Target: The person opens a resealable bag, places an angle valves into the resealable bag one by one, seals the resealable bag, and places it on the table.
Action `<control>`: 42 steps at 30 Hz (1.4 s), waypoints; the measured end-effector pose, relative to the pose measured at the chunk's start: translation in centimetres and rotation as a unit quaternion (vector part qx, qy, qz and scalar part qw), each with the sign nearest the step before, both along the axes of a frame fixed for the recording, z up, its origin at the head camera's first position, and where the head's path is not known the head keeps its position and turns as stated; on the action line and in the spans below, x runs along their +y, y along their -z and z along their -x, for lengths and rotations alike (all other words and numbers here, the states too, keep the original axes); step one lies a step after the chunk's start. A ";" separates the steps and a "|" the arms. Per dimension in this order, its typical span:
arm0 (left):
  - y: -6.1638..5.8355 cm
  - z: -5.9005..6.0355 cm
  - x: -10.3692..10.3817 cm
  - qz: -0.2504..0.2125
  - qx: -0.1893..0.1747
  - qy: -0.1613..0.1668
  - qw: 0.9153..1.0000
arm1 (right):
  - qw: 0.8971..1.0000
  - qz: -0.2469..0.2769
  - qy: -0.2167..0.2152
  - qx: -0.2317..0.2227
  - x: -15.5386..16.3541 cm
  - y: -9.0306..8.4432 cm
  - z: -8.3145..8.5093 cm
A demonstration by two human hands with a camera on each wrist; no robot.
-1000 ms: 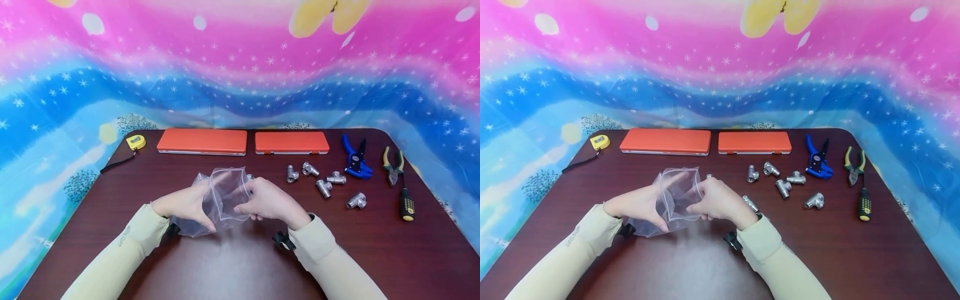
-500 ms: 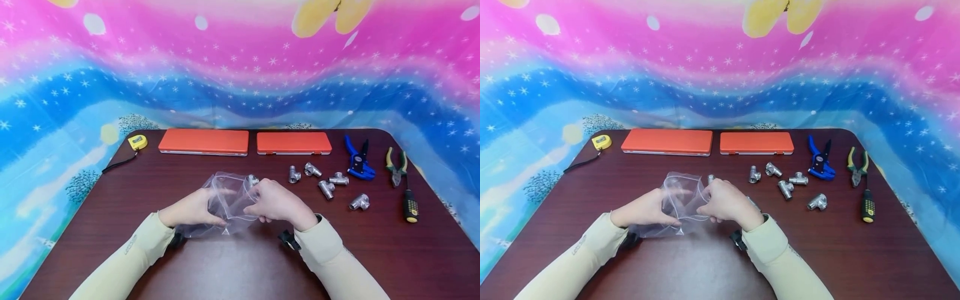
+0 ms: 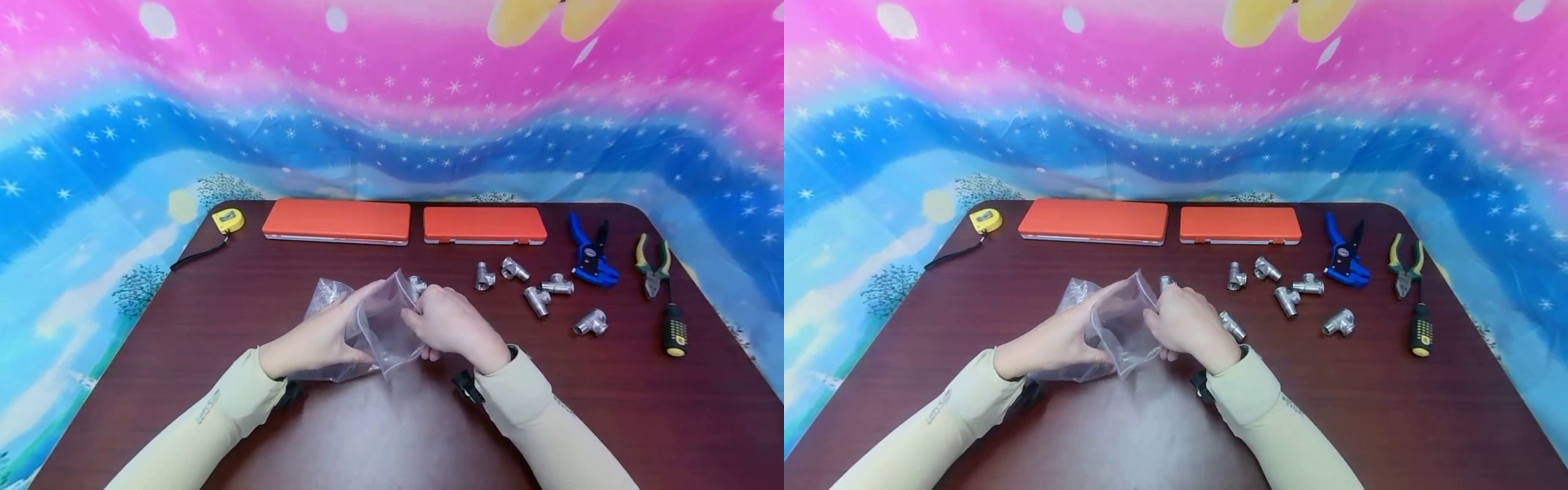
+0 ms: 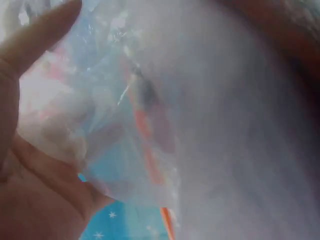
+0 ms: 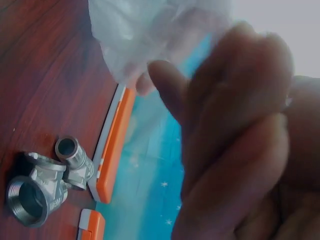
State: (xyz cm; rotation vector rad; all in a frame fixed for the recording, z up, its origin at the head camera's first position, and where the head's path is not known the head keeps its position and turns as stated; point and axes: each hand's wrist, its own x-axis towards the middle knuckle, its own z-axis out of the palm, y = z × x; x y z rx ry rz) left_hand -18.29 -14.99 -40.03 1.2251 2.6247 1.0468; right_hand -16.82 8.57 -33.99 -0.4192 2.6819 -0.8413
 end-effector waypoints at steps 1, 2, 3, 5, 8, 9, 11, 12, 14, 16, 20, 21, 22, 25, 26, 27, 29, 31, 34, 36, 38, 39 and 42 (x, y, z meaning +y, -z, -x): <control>0.1 0.1 0.0 0.007 0.009 0.000 1.000 | 1.000 -0.006 0.003 -0.004 0.0 0.1 0.0; 0.2 0.3 0.0 0.013 0.020 0.001 1.000 | 1.000 -0.010 0.005 -0.012 0.0 0.1 0.1; 0.3 0.4 0.0 0.019 0.031 0.003 0.999 | 1.000 -0.014 0.007 -0.020 0.0 0.1 0.2; 0.3 0.5 -0.3 0.028 0.056 -0.007 0.998 | 0.999 -0.020 0.011 -0.030 0.2 0.1 0.4; 0.2 0.4 -0.9 0.033 0.077 -0.027 0.996 | 0.999 -0.021 0.017 -0.044 0.5 0.2 0.7; 0.1 0.3 -1.2 0.036 0.071 -0.036 0.996 | 0.998 -0.021 0.018 -0.047 0.6 0.3 0.8; -0.1 0.2 -1.7 0.041 0.057 -0.043 0.997 | 0.998 -0.017 0.016 -0.052 0.7 0.4 0.9; -0.2 0.1 -1.8 0.046 0.046 -0.038 0.997 | 0.998 -0.015 0.011 -0.054 0.7 0.5 0.9; -0.4 0.3 -1.8 0.053 0.017 -0.017 0.998 | 0.998 -0.013 0.001 -0.056 0.6 0.7 1.0; -0.4 0.7 -1.4 0.053 -0.015 0.015 0.998 | 0.998 -0.010 -0.012 -0.055 0.5 0.8 1.0; -0.4 2.2 -0.6 0.043 -0.076 0.058 0.995 | 0.998 -0.004 -0.027 -0.060 0.3 1.2 0.9; -0.3 2.5 -0.5 0.040 -0.089 0.062 0.993 | 0.998 -0.002 -0.029 -0.061 0.2 1.3 0.9; -0.2 2.7 -0.4 0.041 -0.097 0.062 0.993 | 0.997 0.000 -0.030 -0.064 0.2 1.3 0.9; 0.0 3.2 -0.4 0.046 -0.115 0.066 0.990 | 0.997 0.002 -0.030 -0.068 0.3 1.4 0.9; 0.1 3.3 -0.3 0.043 -0.122 0.075 0.989 | 0.997 0.003 -0.029 -0.069 0.3 1.3 0.9; 0.2 3.5 -0.2 0.035 -0.123 0.087 0.988 | 0.997 0.003 -0.028 -0.068 0.4 1.3 1.0; 0.3 3.6 -0.1 0.023 -0.117 0.111 0.987 | 0.997 0.004 -0.028 -0.065 0.6 1.1 1.0; 0.2 3.7 0.0 0.026 -0.105 0.124 0.986 | 0.998 0.006 -0.030 -0.062 0.7 0.9 1.0; -0.1 3.7 0.1 0.060 -0.087 0.111 0.988 | 0.998 0.008 -0.033 -0.060 0.8 0.9 1.0; -0.3 3.7 0.1 0.090 -0.087 0.093 0.988 | 0.997 0.008 -0.034 -0.062 0.9 0.9 1.0; -0.5 3.8 0.4 0.110 -0.100 0.082 0.986 | 0.997 0.008 -0.034 -0.066 0.8 0.9 1.0; -0.5 3.9 0.5 0.115 -0.102 0.080 0.985 | 0.997 0.008 -0.034 -0.068 0.9 1.0 1.0; -0.4 4.4 0.9 0.117 -0.105 0.095 0.983 | 0.997 0.009 -0.037 -0.071 0.8 1.0 1.1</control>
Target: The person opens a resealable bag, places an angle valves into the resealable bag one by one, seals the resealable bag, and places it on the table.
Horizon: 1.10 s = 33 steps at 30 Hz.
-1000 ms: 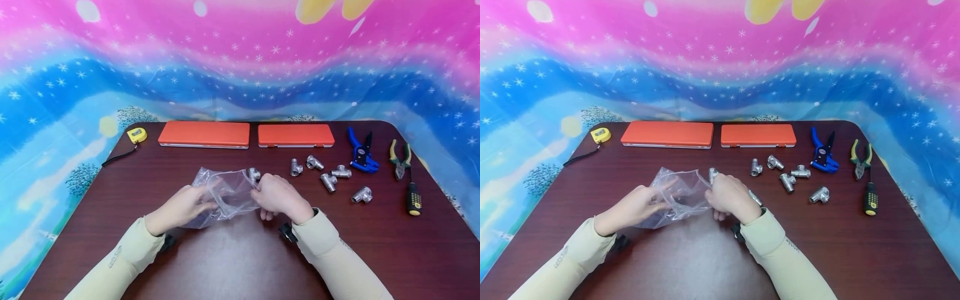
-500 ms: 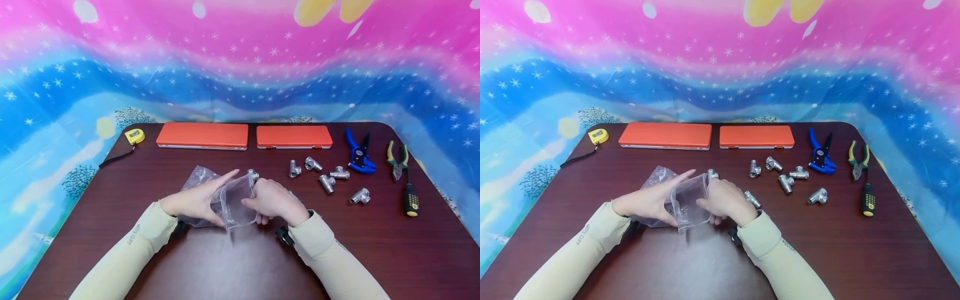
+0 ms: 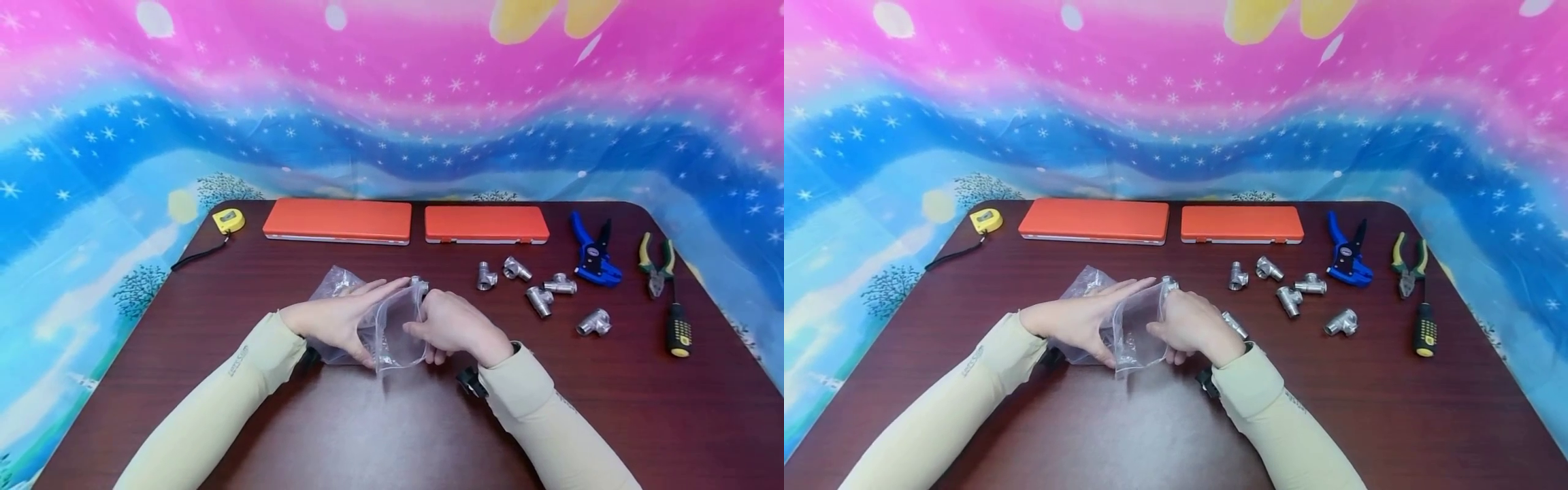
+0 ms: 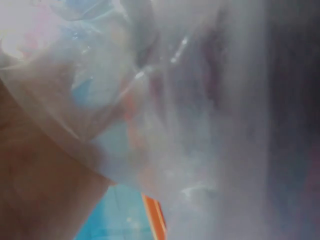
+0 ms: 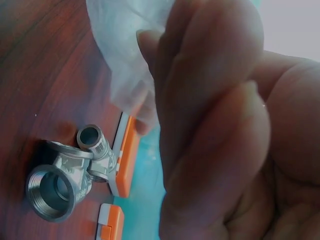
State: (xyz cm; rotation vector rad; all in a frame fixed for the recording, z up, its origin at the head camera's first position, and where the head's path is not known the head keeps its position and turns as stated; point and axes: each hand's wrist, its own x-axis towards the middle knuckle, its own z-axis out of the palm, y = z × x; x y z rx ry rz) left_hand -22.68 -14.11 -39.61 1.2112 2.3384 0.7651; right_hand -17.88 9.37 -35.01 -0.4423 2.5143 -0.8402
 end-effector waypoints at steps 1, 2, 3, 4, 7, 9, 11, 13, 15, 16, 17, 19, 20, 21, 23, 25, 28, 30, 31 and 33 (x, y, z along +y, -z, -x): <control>0.0 0.2 0.2 -0.006 0.001 0.011 1.000 | 1.000 0.002 -0.001 0.000 0.1 0.0 0.0; 0.1 0.3 0.3 -0.020 -0.004 0.023 1.000 | 1.000 0.004 -0.002 0.000 0.2 -0.1 0.0; 0.2 0.4 0.5 -0.038 -0.015 0.038 0.998 | 1.000 0.007 -0.001 -0.001 0.3 -0.1 0.0; 0.4 0.5 0.5 -0.056 -0.028 0.052 0.997 | 1.000 0.010 -0.002 -0.003 0.3 -0.1 0.0; 0.9 0.0 0.0 -0.093 -0.058 0.068 0.992 | 1.000 0.015 0.004 -0.012 0.3 -0.3 0.0; 1.0 -0.5 -0.6 -0.105 -0.061 0.062 0.991 | 1.000 0.014 0.009 -0.017 0.4 -0.4 0.0; 1.1 -1.1 -1.2 -0.101 -0.041 0.040 0.993 | 1.000 0.012 0.012 -0.018 0.5 -0.6 0.2; 1.1 -1.7 -1.5 -0.101 -0.023 0.022 0.994 | 1.000 0.015 0.010 -0.022 0.7 -0.6 0.3; 1.2 -2.2 -1.7 -0.088 0.000 0.001 0.996 | 0.999 0.023 0.005 -0.025 1.1 -0.6 0.6; 1.2 -2.4 -1.8 -0.077 0.014 -0.010 0.997 | 0.999 0.030 0.002 -0.027 1.4 -0.6 0.8; 1.3 -2.6 -1.8 -0.067 0.026 -0.021 0.997 | 0.999 0.034 0.000 -0.024 1.8 -0.7 1.0; 1.5 -2.9 -1.9 -0.041 0.045 -0.043 0.997 | 0.999 0.038 0.001 -0.003 2.7 -0.9 1.7; 1.6 -3.0 -1.9 -0.031 0.050 -0.054 0.997 | 0.999 0.031 -0.002 0.025 3.2 -1.0 2.2; 1.7 -3.1 -1.8 -0.026 0.054 -0.062 0.996 | 0.998 0.020 -0.007 0.055 3.6 -1.0 2.7; 1.8 -3.1 -1.8 -0.019 0.053 -0.077 0.995 | 0.992 -0.016 -0.021 0.120 4.0 -0.9 3.9; 1.9 -3.2 -1.7 -0.018 0.046 -0.088 0.995 | 0.981 -0.059 -0.052 0.175 3.9 -0.3 5.2; 1.9 -3.2 -1.7 -0.016 0.041 -0.098 0.994 | 0.966 -0.111 -0.110 0.206 2.8 0.8 6.9; 1.9 -3.3 -1.7 -0.016 0.041 -0.099 0.994 | 0.959 -0.135 -0.137 0.208 2.1 1.5 7.7; 1.9 -3.3 -1.7 -0.015 0.044 -0.100 0.994 | 0.956 -0.145 -0.146 0.210 1.8 1.7 8.0; 1.8 -3.3 -1.7 -0.014 0.052 -0.098 0.994 | 0.950 -0.156 -0.157 0.219 1.3 2.1 8.3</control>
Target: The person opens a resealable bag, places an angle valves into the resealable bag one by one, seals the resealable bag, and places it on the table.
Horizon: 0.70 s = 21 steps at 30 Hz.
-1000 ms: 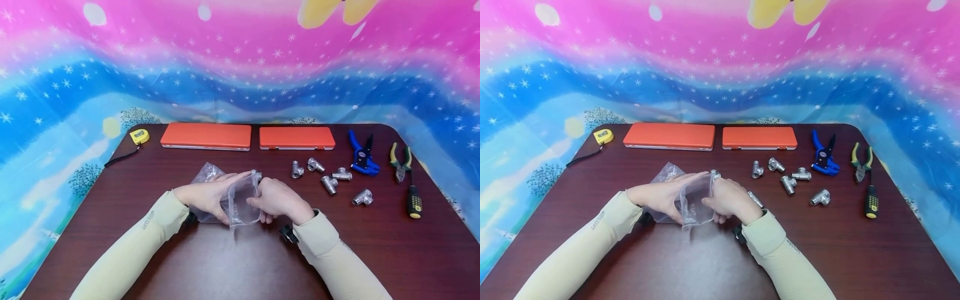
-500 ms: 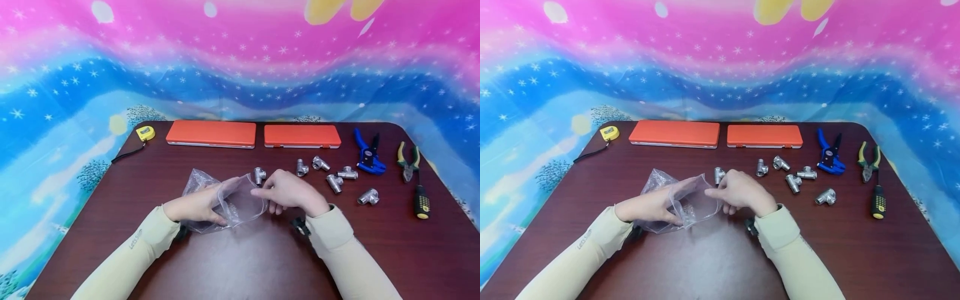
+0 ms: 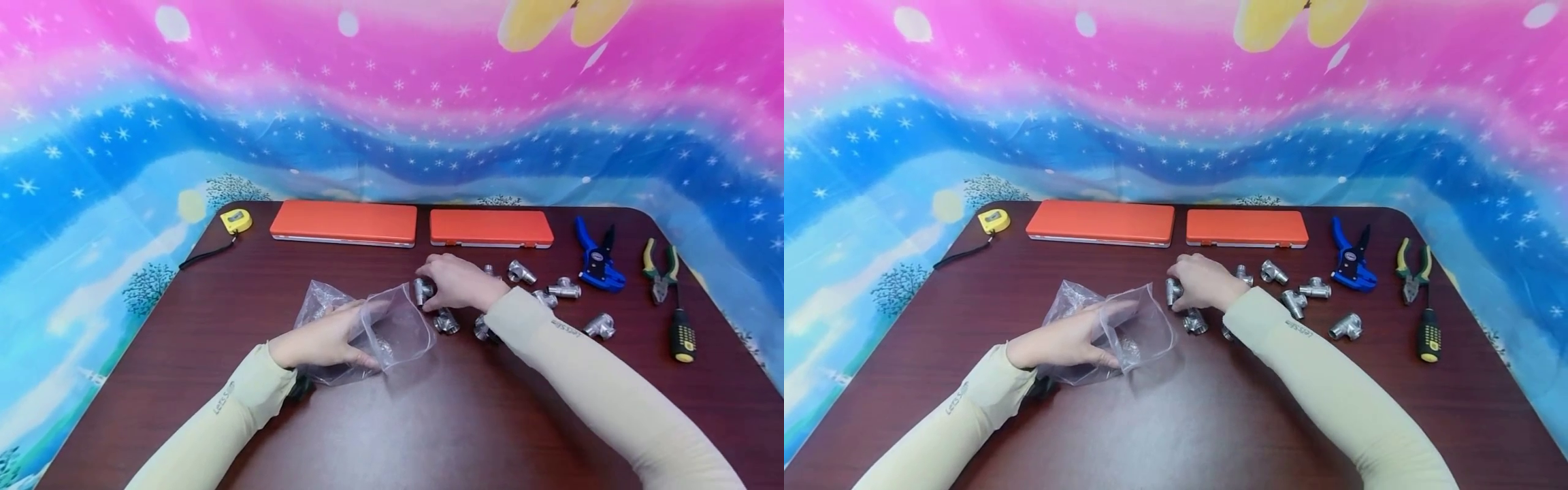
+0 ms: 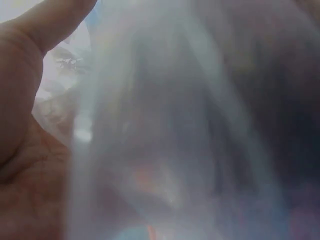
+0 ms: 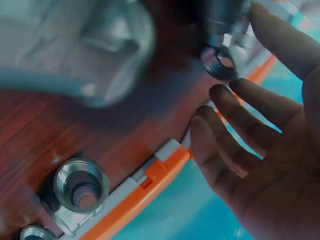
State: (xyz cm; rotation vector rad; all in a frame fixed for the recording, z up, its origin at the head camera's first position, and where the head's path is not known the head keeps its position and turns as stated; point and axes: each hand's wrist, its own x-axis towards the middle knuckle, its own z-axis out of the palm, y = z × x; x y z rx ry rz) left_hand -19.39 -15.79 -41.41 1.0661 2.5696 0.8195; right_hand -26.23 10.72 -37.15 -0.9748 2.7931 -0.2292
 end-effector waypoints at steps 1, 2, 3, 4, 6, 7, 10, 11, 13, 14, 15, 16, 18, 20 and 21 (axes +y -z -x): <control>0.0 0.0 0.0 0.001 0.002 -0.002 1.000 | 1.000 -0.002 -0.003 0.004 -0.1 0.2 0.1; -0.1 -0.1 0.0 0.002 0.005 -0.004 1.000 | 1.000 -0.002 -0.007 0.010 -0.2 0.3 0.2; -0.1 -0.1 0.0 0.001 0.007 -0.003 1.000 | 1.000 0.000 -0.010 0.014 -0.3 0.4 0.2; -0.1 -0.1 0.0 0.002 0.010 -0.005 1.000 | 1.000 0.004 -0.011 0.016 -0.3 0.4 0.2; -0.1 -0.1 0.0 0.002 0.013 -0.006 1.000 | 1.000 0.016 -0.004 0.011 -0.2 0.4 0.1; -0.1 -0.1 -0.1 0.001 0.015 -0.004 1.000 | 1.000 0.023 0.003 0.008 -0.1 0.4 0.0; 0.1 -0.1 -0.2 -0.003 0.018 0.000 1.000 | 0.998 0.052 0.031 0.010 0.8 -0.2 -0.4; 0.1 0.0 -0.2 -0.006 0.017 0.003 1.000 | 0.997 0.063 0.039 0.014 1.2 -0.6 -0.7; 0.1 0.0 -0.1 -0.008 0.014 0.006 1.000 | 0.994 0.097 0.047 0.029 2.0 -1.6 -1.6; 0.1 0.1 -0.1 -0.011 0.012 0.006 1.000 | 0.992 0.113 0.047 0.036 2.2 -2.2 -2.2; 0.1 0.1 -0.1 -0.013 0.007 0.008 1.000 | 0.989 0.132 0.043 0.043 2.4 -2.7 -3.0; 0.2 0.2 -0.1 -0.015 0.003 0.009 1.000 | 0.987 0.147 0.036 0.050 2.5 -3.3 -3.7; 0.2 0.2 -0.2 -0.020 0.000 0.009 1.000 | 0.983 0.172 0.018 0.063 2.3 -4.1 -5.3; 0.2 0.3 -0.3 -0.025 -0.004 0.010 1.000 | 0.981 0.181 -0.001 0.072 1.7 -4.5 -6.7; 0.2 0.4 -0.3 -0.028 -0.007 0.012 1.000 | 0.980 0.180 -0.010 0.080 1.3 -4.6 -7.3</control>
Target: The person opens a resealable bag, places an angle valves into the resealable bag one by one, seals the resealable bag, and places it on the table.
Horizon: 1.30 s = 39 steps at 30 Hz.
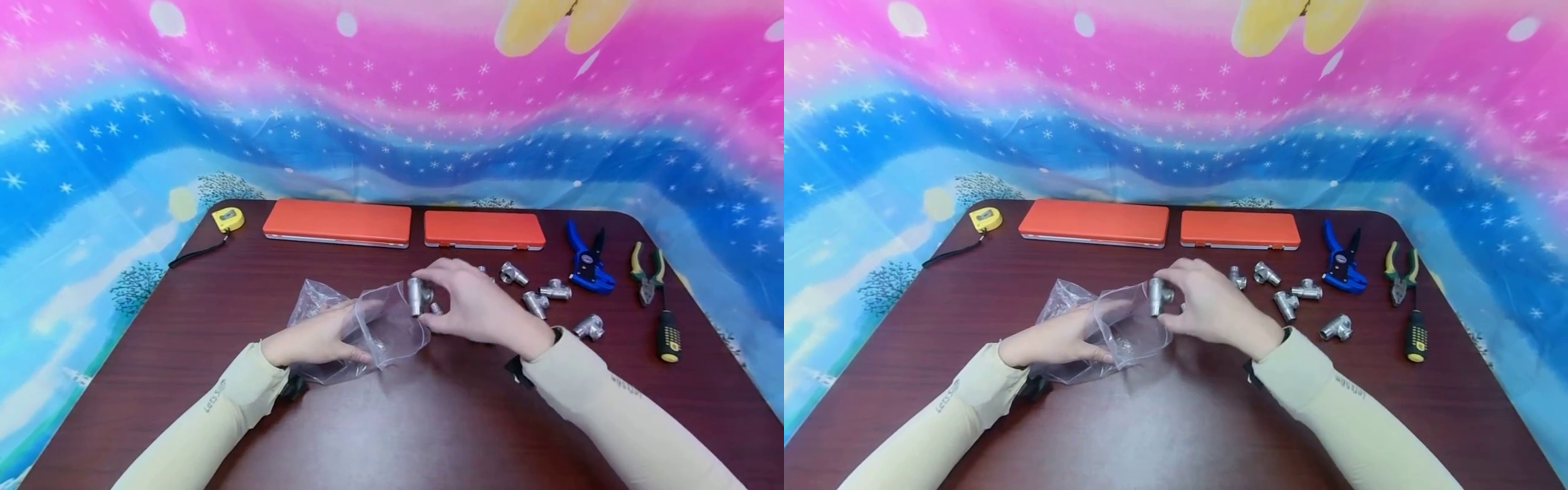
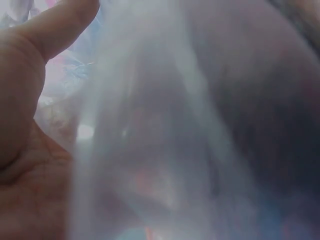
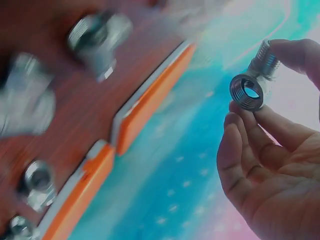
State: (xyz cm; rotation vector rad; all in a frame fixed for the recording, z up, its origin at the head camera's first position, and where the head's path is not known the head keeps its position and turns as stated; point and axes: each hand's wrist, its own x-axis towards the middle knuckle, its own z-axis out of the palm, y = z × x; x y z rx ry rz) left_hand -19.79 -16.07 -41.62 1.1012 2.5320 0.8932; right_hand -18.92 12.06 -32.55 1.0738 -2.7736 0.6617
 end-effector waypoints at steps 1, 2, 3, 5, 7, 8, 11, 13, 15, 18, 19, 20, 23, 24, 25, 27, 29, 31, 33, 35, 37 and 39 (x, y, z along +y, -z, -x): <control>0.0 0.0 0.0 0.000 0.000 0.000 1.000 | 1.000 -0.005 -0.009 0.008 -0.4 0.0 -0.5; -0.1 0.1 0.0 -0.001 0.000 0.002 1.000 | 1.000 -0.010 -0.016 0.013 -0.8 0.1 -0.8; -0.1 0.1 0.0 -0.001 -0.003 0.003 1.000 | 0.999 -0.016 -0.022 0.017 -1.1 0.3 -1.2; -0.1 0.1 0.0 0.001 -0.004 0.002 1.000 | 0.999 -0.029 -0.031 0.030 -1.8 0.7 -1.6; -0.1 0.1 0.1 0.005 0.001 -0.001 1.000 | 0.998 -0.042 -0.035 0.039 -2.3 1.1 -1.7; -0.1 0.1 0.1 0.007 0.003 -0.003 1.000 | 0.997 -0.048 -0.034 0.044 -2.5 1.3 -1.7; -0.2 0.0 0.2 0.015 0.010 -0.008 1.000 | 0.995 -0.069 -0.037 0.061 -3.0 1.7 -1.7; -0.2 -0.1 0.2 0.018 0.005 -0.011 1.000 | 0.993 -0.087 -0.040 0.075 -3.3 1.8 -1.8; -0.2 -0.1 0.2 0.019 0.000 -0.013 1.000 | 0.990 -0.103 -0.042 0.086 -3.6 1.9 -1.8; -0.2 -0.3 0.2 0.021 0.000 -0.016 1.000 | 0.988 -0.116 -0.039 0.094 -4.1 2.0 -2.0; -0.2 -0.3 0.2 0.023 0.002 -0.017 1.000 | 0.987 -0.120 -0.038 0.095 -4.2 2.1 -2.1; -0.2 -0.4 0.2 0.024 0.004 -0.016 1.000 | 0.987 -0.122 -0.038 0.096 -4.3 2.2 -2.1; -0.1 -0.5 0.4 0.024 0.011 -0.010 1.000 | 0.986 -0.124 -0.040 0.100 -4.4 2.3 -2.4; -0.1 -0.5 0.5 0.026 0.012 -0.009 1.000 | 0.986 -0.123 -0.040 0.103 -4.3 2.2 -2.5; -0.1 -0.5 0.5 0.029 0.014 -0.010 0.999 | 0.986 -0.122 -0.039 0.106 -4.1 2.1 -2.6; -0.1 -0.5 0.6 0.032 0.014 -0.013 0.999 | 0.987 -0.115 -0.036 0.110 -3.5 1.8 -2.7; -0.2 -0.6 0.7 0.035 0.014 -0.019 0.999 | 0.988 -0.105 -0.027 0.112 -2.5 1.2 -2.7; -0.4 -0.6 0.6 0.040 0.011 -0.024 0.999 | 0.990 -0.095 -0.019 0.107 -1.1 0.8 -2.5; -0.5 -0.7 0.5 0.041 0.008 -0.027 0.999 | 0.992 -0.089 -0.010 0.089 0.6 0.5 -2.2; -0.6 -0.7 0.5 0.042 0.007 -0.027 0.999 | 0.995 -0.088 0.007 0.055 2.6 0.6 -1.9; -0.6 -0.7 0.5 0.041 0.007 -0.026 0.999 | 0.995 -0.094 0.025 0.011 4.5 0.9 -1.5; -0.5 -0.6 0.5 0.037 0.009 -0.024 0.999 | 0.993 -0.100 0.045 -0.032 6.1 1.6 -1.2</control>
